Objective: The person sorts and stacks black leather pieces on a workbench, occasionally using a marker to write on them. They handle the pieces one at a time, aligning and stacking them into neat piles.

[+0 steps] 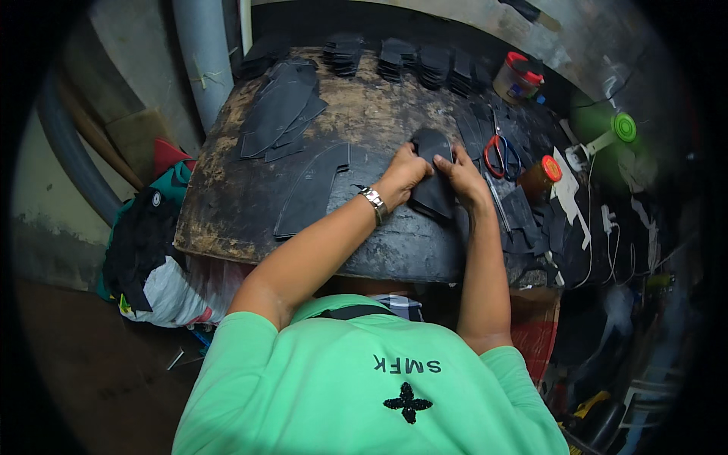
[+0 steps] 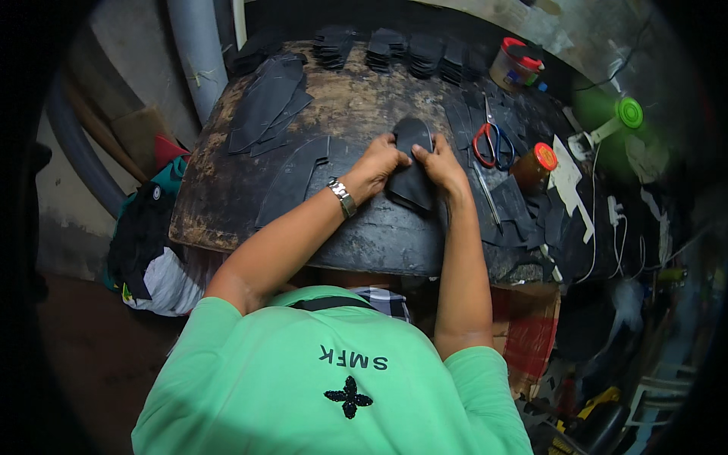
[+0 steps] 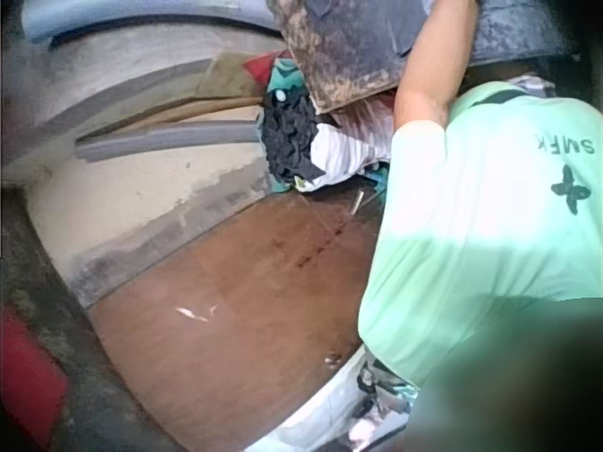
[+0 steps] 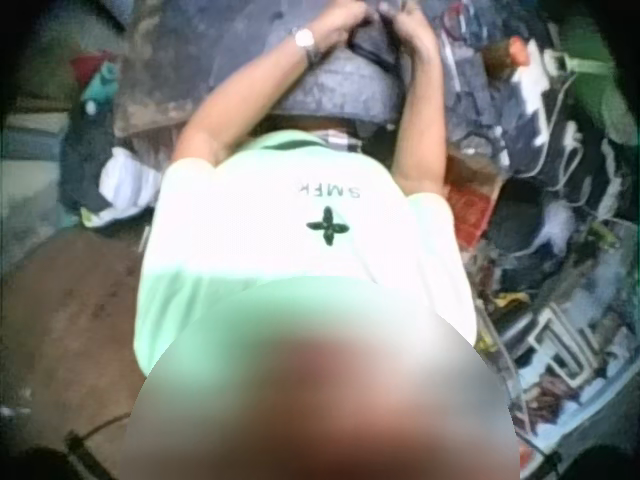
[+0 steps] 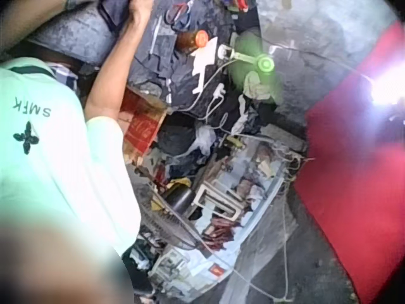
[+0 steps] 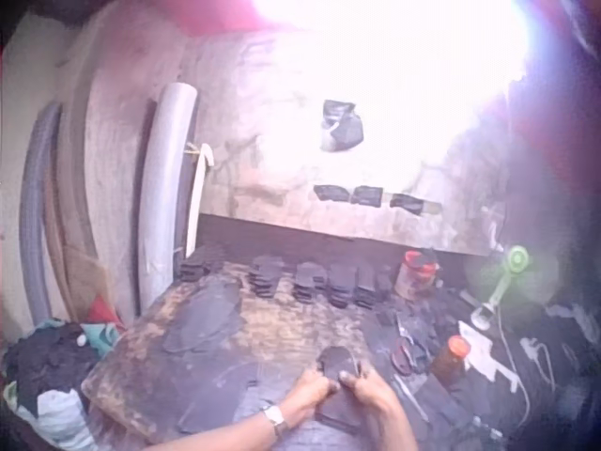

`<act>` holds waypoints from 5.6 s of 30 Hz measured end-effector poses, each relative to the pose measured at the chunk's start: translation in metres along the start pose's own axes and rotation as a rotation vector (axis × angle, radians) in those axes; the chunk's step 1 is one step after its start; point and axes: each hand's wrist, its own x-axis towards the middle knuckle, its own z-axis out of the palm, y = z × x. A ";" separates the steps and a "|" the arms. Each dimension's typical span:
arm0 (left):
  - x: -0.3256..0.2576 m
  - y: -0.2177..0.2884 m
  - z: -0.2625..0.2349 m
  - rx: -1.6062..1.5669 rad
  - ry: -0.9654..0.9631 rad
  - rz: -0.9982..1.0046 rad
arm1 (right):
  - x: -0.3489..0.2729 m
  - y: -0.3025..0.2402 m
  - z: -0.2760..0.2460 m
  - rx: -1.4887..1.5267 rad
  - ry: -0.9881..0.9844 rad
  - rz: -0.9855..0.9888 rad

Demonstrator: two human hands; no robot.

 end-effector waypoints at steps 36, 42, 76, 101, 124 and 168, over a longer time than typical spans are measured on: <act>0.241 0.198 -0.174 0.381 0.509 -0.044 | 0.001 0.010 0.023 -0.028 0.033 -0.294; 0.301 0.160 -0.178 0.352 0.513 -0.276 | 0.004 0.018 0.031 -0.026 0.109 -0.343; -0.121 0.019 -0.151 1.462 0.370 0.516 | -0.052 -0.016 0.052 0.335 -0.060 -0.403; -0.041 0.082 -0.280 0.887 0.434 0.317 | -0.047 -0.030 0.098 -0.910 0.320 -0.796; -0.069 0.050 -0.290 1.045 0.681 0.823 | 0.061 -0.128 0.112 0.077 -0.028 -0.921; -0.061 0.046 -0.267 1.050 0.792 0.651 | 0.057 -0.068 0.221 -0.819 -0.116 -0.883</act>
